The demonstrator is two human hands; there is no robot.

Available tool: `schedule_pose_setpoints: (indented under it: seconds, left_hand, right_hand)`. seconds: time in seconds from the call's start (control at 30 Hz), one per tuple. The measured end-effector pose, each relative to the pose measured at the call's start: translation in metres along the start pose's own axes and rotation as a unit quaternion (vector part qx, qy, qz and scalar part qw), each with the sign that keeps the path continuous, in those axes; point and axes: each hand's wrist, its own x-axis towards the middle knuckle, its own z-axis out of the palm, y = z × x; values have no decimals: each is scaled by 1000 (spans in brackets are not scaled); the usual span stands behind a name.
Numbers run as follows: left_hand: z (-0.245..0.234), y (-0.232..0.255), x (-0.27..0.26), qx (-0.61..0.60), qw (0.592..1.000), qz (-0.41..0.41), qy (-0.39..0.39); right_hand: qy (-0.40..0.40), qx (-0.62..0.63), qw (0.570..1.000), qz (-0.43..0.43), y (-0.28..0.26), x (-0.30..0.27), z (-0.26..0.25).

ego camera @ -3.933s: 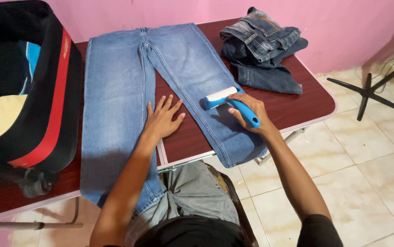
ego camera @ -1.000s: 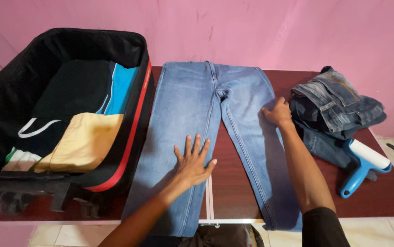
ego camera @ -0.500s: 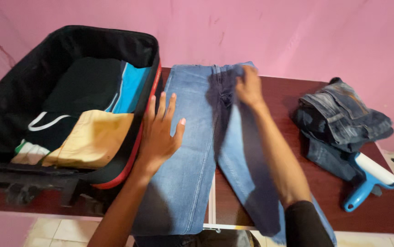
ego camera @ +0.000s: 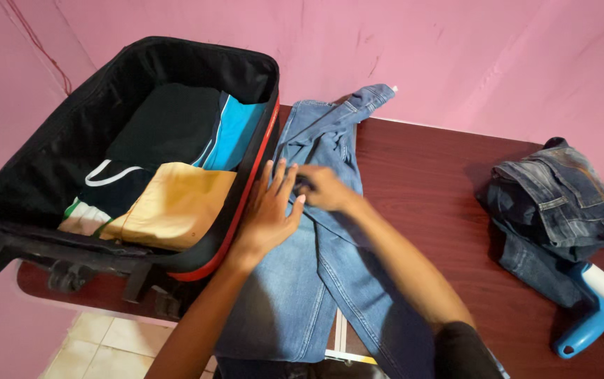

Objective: The person uses a lint roller to clean a pair of light blue jeans laid on a table, then folds the jeans and places them into an open suitcase. The person repeats the process with a second pair of dark blue jeans.

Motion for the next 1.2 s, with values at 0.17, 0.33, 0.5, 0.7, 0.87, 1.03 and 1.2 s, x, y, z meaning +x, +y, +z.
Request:
schedule_pose_setpoints:
  seconds: [0.17, 0.33, 0.5, 0.7, 0.87, 1.03, 1.2]
  left_hand:
    - [40, -10, 10, 41, 989, -48, -136]
    - [82, -31, 9, 98, 976, 0, -195]
    - [92, -61, 13, 164, 982, 72, -61]
    - [62, -57, 7, 186, 979, 81, -14]
    - [24, -24, -21, 134, 979, 149, -23]
    - [-29, 2, -63, 20, 989, 148, -19]
    - [-64, 18, -115, -32, 994, 67, -76]
  right_hand:
    - [105, -175, 969, 140, -7, -61, -76]
    - [-36, -143, 943, 297, -27, -107, -88]
    - [-158, -95, 920, 345, -60, -143, -87]
    - [-232, -45, 907, 348, -108, -172, -100]
    - [-127, 164, 950, 231, -158, -162, -83]
    - [-183, 279, 894, 300, -210, -135, -7]
    - [-267, 402, 867, 129, -204, -127, 30]
